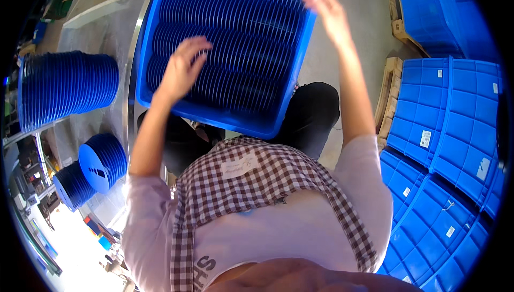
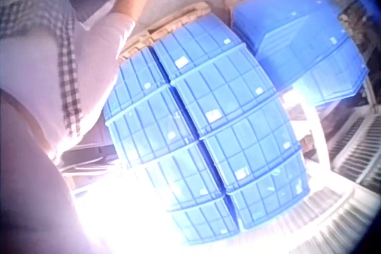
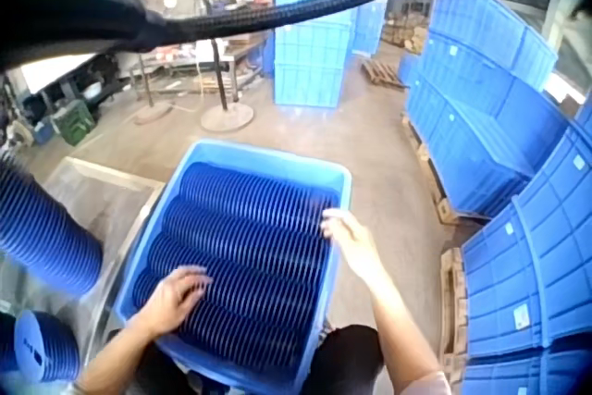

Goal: The person stacks blue plastic plates from a table into a blue plastic crate. They repeatedly pick up stacks of plates and place them into the crate, arranging them in rows. Finally, they lift the filled crate and place it on top of a stack of other crates.

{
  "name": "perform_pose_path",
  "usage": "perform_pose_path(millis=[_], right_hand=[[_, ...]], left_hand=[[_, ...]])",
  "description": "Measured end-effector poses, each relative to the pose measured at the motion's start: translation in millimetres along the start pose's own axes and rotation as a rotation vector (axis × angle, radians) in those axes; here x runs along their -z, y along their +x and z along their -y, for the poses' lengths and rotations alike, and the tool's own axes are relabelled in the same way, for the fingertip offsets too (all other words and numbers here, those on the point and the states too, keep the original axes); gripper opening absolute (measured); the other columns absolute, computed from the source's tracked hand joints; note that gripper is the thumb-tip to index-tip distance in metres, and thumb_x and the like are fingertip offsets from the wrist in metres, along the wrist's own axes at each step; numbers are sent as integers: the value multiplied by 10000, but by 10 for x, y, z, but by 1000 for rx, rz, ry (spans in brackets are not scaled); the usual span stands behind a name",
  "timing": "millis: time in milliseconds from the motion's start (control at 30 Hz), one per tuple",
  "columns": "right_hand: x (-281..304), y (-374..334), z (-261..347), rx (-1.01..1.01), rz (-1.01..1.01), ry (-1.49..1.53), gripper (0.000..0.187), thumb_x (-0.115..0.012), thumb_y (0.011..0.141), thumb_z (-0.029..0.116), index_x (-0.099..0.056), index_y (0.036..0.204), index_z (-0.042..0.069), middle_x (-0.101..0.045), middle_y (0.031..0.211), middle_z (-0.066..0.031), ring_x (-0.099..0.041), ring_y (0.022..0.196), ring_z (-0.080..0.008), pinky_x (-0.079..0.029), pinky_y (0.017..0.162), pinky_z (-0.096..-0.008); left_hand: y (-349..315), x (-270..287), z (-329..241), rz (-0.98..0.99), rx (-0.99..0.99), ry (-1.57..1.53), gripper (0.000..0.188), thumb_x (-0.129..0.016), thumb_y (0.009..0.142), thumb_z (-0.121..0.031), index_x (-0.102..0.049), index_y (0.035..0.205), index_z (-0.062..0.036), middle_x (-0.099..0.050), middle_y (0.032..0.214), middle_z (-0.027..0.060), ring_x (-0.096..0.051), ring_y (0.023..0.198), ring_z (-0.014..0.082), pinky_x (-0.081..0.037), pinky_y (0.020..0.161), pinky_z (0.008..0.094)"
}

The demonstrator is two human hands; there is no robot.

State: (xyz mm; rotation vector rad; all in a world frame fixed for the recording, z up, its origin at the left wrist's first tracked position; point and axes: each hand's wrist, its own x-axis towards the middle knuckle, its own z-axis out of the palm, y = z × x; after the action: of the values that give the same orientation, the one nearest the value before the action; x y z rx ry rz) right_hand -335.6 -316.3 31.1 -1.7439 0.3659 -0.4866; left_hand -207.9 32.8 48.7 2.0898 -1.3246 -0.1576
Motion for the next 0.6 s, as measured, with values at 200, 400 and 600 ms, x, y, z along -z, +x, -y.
perform_pose_path(millis=[200, 400, 600], right_hand=[[-1112, -977, 360, -36, 631, -183, 251, -603, 879, 167, -621, 1089, 29, -656, 880, -80, -625, 781, -135, -509, 713, -267], [-1640, -1014, -77, 3, 794, -252, 284, -590, 880, 212, -611, 1109, 46, -653, 868, -105, -639, 783, -207, -503, 709, -328], [-1778, -1080, -75, 147, 802, -442, 261, -606, 850, 243, -617, 1050, 76, -630, 824, -85, -629, 769, -246, -501, 676, -383]], left_hand=[[993, 127, 1292, -277, -54, 317, 214, -608, 842, -127, -644, 1049, -84, -639, 1038, 125, -572, 1018, 312, -440, 932, 365], [1526, 301, 2122, -262, 333, 390, 265, -631, 802, -185, -633, 1066, -175, -531, 1195, 253, -462, 1141, 450, -415, 944, 479], [1799, 146, 2545, -338, 360, 563, 253, -591, 826, -176, -656, 1049, -278, -565, 1138, 246, -451, 1170, 436, -366, 1003, 499]])
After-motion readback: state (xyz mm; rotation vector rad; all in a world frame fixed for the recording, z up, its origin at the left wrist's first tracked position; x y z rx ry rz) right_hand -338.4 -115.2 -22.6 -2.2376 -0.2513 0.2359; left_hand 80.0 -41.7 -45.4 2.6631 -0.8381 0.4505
